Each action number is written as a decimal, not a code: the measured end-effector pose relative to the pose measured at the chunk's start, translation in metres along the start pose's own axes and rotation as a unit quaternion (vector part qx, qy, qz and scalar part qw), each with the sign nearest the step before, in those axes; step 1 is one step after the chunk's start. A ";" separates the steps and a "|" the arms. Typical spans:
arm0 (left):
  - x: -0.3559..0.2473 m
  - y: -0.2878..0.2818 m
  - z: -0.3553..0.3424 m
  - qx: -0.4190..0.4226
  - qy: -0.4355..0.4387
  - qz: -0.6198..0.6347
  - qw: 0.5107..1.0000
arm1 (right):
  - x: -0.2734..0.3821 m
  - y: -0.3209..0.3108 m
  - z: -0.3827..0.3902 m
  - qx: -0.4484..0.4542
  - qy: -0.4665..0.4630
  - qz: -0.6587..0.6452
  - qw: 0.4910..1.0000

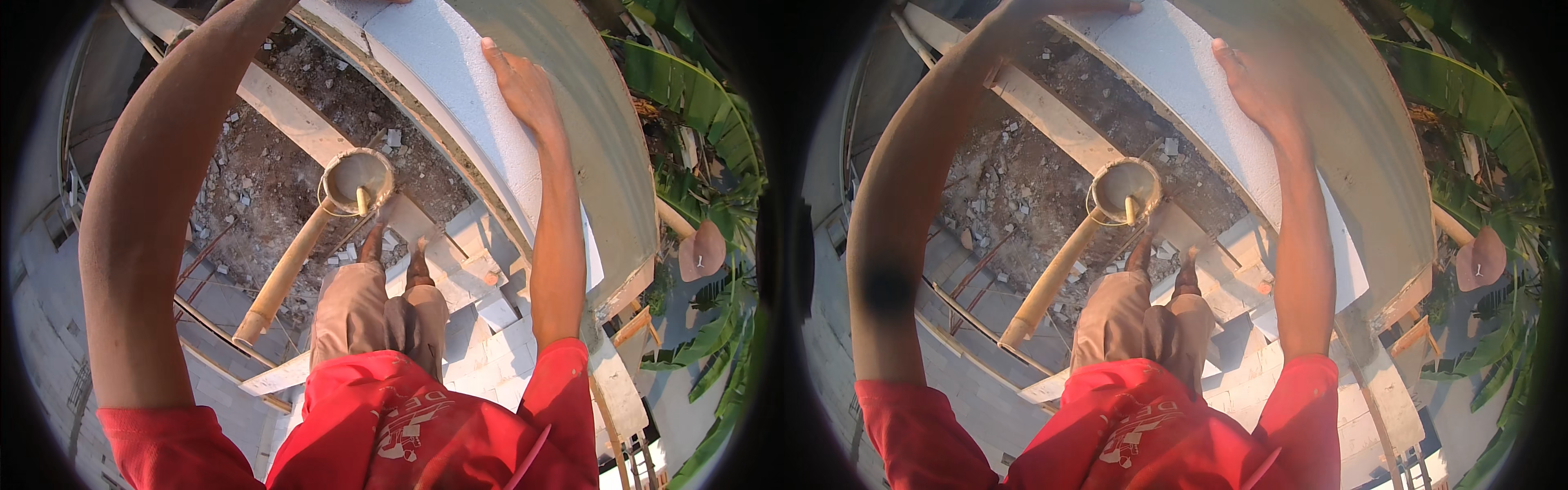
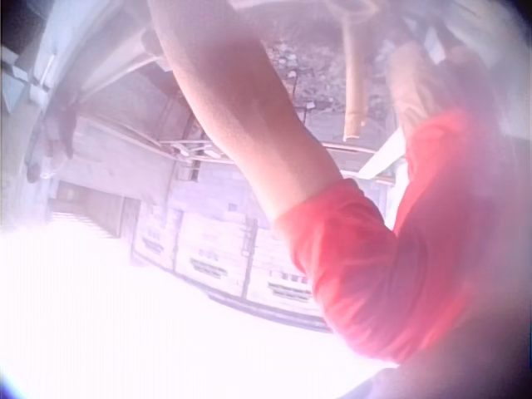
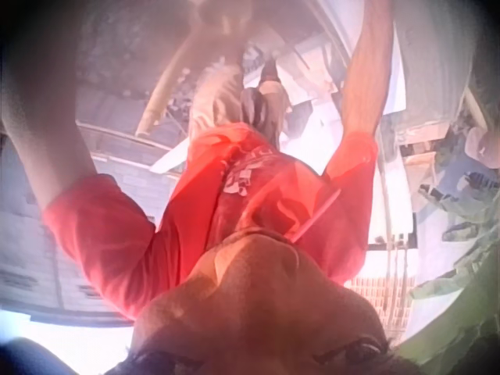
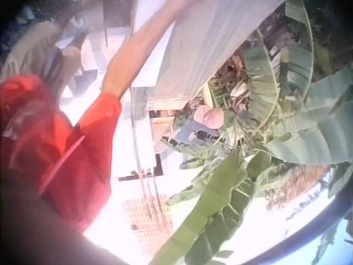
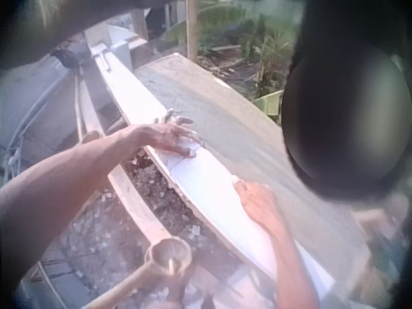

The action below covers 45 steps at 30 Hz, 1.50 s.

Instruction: The person places white blocks onto a curved wall section, then scoops mortar from a bucket with a trowel and spreads it along the wall. The person repeats this process, positioning blocks and applying mortar to secure them.

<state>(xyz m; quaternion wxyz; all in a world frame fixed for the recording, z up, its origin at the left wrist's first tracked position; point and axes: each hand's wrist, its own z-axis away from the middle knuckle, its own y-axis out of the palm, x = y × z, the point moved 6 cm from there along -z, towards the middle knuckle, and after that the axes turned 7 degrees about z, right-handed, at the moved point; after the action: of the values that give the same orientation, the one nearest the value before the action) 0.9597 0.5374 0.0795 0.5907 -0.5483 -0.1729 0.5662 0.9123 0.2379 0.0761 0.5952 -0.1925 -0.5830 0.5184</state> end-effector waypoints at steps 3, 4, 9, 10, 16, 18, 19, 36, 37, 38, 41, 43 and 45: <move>-0.024 -0.010 0.001 0.023 -0.037 0.007 0.999 | -0.016 -0.024 0.021 -0.037 0.026 -0.038 0.998; -0.026 -0.013 0.010 0.022 -0.060 0.011 0.998 | -0.020 -0.037 0.035 -0.058 0.034 -0.055 0.996; -0.029 -0.016 0.005 0.031 -0.114 -0.033 0.992 | -0.077 -0.096 0.130 -0.048 0.147 -0.048 0.987; -0.033 -0.017 0.001 0.041 -0.111 -0.042 0.992 | -0.094 -0.106 0.154 -0.052 0.165 -0.045 0.984; 0.044 -0.005 0.010 -0.093 -0.027 -0.083 0.992 | -0.176 -0.106 0.247 0.054 0.265 0.056 0.961; 0.035 -0.005 0.006 -0.089 -0.023 -0.080 0.993 | -0.195 -0.094 0.261 0.073 0.303 0.043 0.949; 0.027 -0.004 0.004 -0.091 -0.011 -0.106 0.990 | -0.201 -0.089 0.265 0.082 0.322 0.036 0.943; 0.009 -0.014 0.005 -0.035 -0.014 -0.136 0.990 | -0.160 -0.145 0.315 -0.231 0.295 -0.024 0.927; 0.001 -0.016 0.005 -0.036 0.001 -0.120 0.992 | -0.152 -0.150 0.337 -0.269 0.302 -0.044 0.914; 0.003 -0.014 0.004 -0.042 0.022 -0.086 0.995 | -0.142 -0.146 0.355 -0.266 0.303 -0.096 0.910; 0.021 -0.004 0.003 -0.047 0.023 -0.165 0.985 | -0.112 -0.123 0.399 -0.269 0.231 -0.105 0.929; 0.045 0.001 0.003 -0.038 -0.014 -0.156 0.987 | -0.092 -0.101 0.433 -0.238 0.240 -0.132 0.932; 0.022 -0.003 0.000 -0.079 0.036 -0.112 0.990 | -0.087 -0.056 0.475 -0.171 0.290 -0.136 0.931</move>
<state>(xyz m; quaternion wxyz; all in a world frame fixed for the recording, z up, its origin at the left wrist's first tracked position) 0.9672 0.5567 0.0730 0.6107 -0.5905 -0.2564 0.4611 0.5286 -0.0354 0.1962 0.7614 -0.3525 -0.4852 0.2460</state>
